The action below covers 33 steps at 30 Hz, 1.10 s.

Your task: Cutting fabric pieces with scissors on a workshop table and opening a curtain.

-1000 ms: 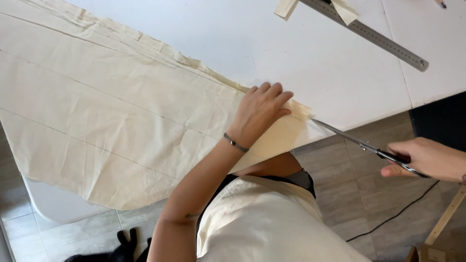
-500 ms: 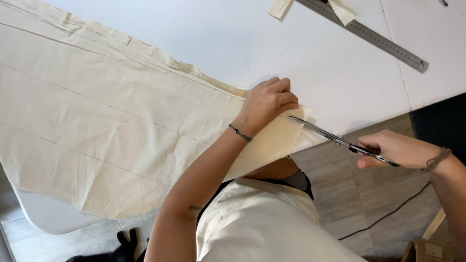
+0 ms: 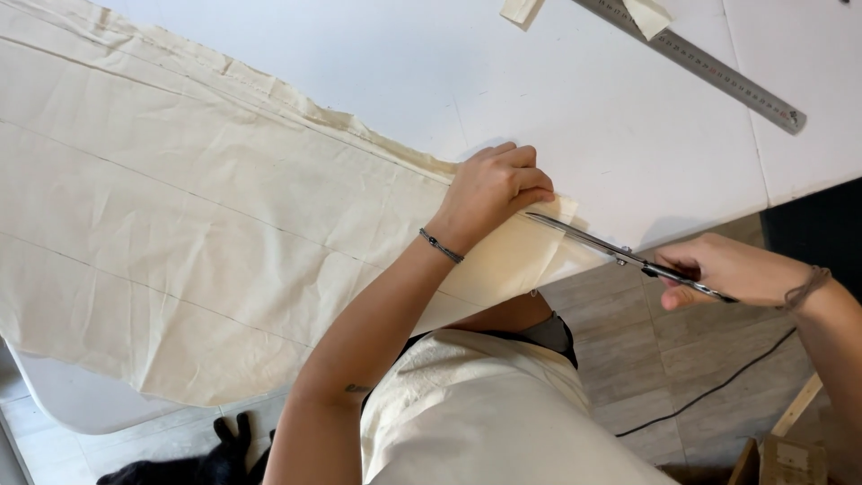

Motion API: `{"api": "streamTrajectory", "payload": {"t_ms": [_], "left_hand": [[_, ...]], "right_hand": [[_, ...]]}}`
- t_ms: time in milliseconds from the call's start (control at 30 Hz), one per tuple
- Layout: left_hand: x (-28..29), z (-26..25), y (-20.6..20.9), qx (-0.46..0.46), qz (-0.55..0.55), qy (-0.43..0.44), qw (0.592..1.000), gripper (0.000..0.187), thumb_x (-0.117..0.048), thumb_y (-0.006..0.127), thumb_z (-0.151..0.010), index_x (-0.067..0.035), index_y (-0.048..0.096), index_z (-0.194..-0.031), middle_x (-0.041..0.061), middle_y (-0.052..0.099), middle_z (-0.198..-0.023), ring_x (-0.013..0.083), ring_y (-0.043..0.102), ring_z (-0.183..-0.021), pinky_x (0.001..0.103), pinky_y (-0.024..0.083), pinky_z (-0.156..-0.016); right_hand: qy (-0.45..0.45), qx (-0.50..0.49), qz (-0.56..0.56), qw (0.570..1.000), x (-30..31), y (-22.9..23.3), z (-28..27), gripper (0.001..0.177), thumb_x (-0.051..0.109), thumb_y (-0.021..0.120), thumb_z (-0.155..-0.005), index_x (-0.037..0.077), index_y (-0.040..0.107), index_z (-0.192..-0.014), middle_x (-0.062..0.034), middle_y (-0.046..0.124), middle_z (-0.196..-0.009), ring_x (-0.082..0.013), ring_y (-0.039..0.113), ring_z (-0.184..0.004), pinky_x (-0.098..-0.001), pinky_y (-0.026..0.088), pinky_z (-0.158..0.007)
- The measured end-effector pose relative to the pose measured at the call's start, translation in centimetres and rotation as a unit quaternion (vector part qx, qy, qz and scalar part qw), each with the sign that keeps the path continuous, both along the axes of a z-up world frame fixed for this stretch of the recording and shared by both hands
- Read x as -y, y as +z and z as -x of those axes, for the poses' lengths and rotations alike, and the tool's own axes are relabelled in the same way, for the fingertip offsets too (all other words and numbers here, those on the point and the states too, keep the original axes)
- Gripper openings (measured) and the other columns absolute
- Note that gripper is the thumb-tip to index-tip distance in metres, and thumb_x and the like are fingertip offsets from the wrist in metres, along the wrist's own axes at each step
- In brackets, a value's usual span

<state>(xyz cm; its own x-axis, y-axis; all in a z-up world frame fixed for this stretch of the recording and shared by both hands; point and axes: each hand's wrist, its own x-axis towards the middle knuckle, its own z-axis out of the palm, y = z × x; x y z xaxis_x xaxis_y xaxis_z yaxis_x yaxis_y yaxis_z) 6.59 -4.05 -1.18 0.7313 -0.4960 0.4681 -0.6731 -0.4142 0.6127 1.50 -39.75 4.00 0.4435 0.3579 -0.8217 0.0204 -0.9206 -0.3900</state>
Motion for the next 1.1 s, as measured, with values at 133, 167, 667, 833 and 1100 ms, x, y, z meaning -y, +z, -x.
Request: {"api": "streamTrajectory", "payload": {"t_ms": [133, 167, 667, 833, 1100], "left_hand": [[-0.1, 0.0, 0.3, 0.003, 0.001, -0.004, 1.000, 0.015, -0.027, 0.072, -0.096, -0.018, 0.075, -0.083, -0.004, 0.055, -0.077, 0.0192, 0.054, -0.073, 0.035, 0.046, -0.064], [-0.1, 0.1, 0.4, -0.010, 0.000, -0.002, 1.000, 0.017, -0.028, 0.071, -0.097, -0.018, 0.076, -0.084, -0.004, 0.055, -0.078, 0.0189, 0.055, -0.073, 0.035, 0.046, -0.066], [0.0, 0.1, 0.5, -0.023, -0.003, -0.001, 1.000, 0.016, -0.026, 0.072, -0.097, -0.016, 0.077, -0.085, -0.003, 0.053, -0.079, 0.0198, 0.054, -0.073, 0.036, 0.045, -0.066], [0.1, 0.1, 0.6, -0.028, -0.003, -0.005, 1.000, 0.018, -0.026, 0.071, -0.098, -0.016, 0.077, -0.085, -0.003, 0.053, -0.077, 0.0197, 0.054, -0.073, 0.036, 0.045, -0.065], [0.1, 0.0, 0.6, -0.021, -0.001, -0.003, 1.000, 0.019, -0.027, 0.071, -0.098, -0.016, 0.077, -0.083, -0.003, 0.054, -0.076, 0.0191, 0.053, -0.071, 0.035, 0.044, -0.064]], "right_hand": [[0.006, 0.018, -0.038, 0.999, 0.4, -0.9, 0.1, 0.059, 0.057, 0.086, -0.083, 0.013, 0.048, -0.070, 0.0033, 0.041, -0.068, -0.0128, 0.034, -0.062, -0.0285, 0.030, -0.058], [0.010, 0.022, -0.049, 0.999, 0.4, -1.0, 0.3, 0.056, 0.055, 0.087, -0.082, 0.013, 0.051, -0.069, 0.0034, 0.045, -0.065, -0.0121, 0.037, -0.060, -0.0284, 0.032, -0.057], [0.025, 0.059, -0.057, 0.996, 0.9, -1.8, 0.8, 0.062, 0.060, 0.089, -0.074, 0.014, 0.049, -0.063, 0.0048, 0.048, -0.058, -0.0096, 0.039, -0.054, -0.0272, 0.033, -0.054], [0.026, 0.067, -0.050, 0.996, 1.0, -2.0, 1.0, 0.066, 0.062, 0.089, -0.072, 0.013, 0.046, -0.063, 0.0042, 0.042, -0.059, -0.0105, 0.036, -0.054, -0.0275, 0.031, -0.054], [0.035, 0.081, -0.057, 0.994, 0.8, -2.0, 1.0, 0.067, 0.058, 0.093, -0.074, 0.013, 0.044, -0.061, 0.0046, 0.039, -0.054, -0.0094, 0.033, -0.050, -0.0272, 0.031, -0.050]]}}
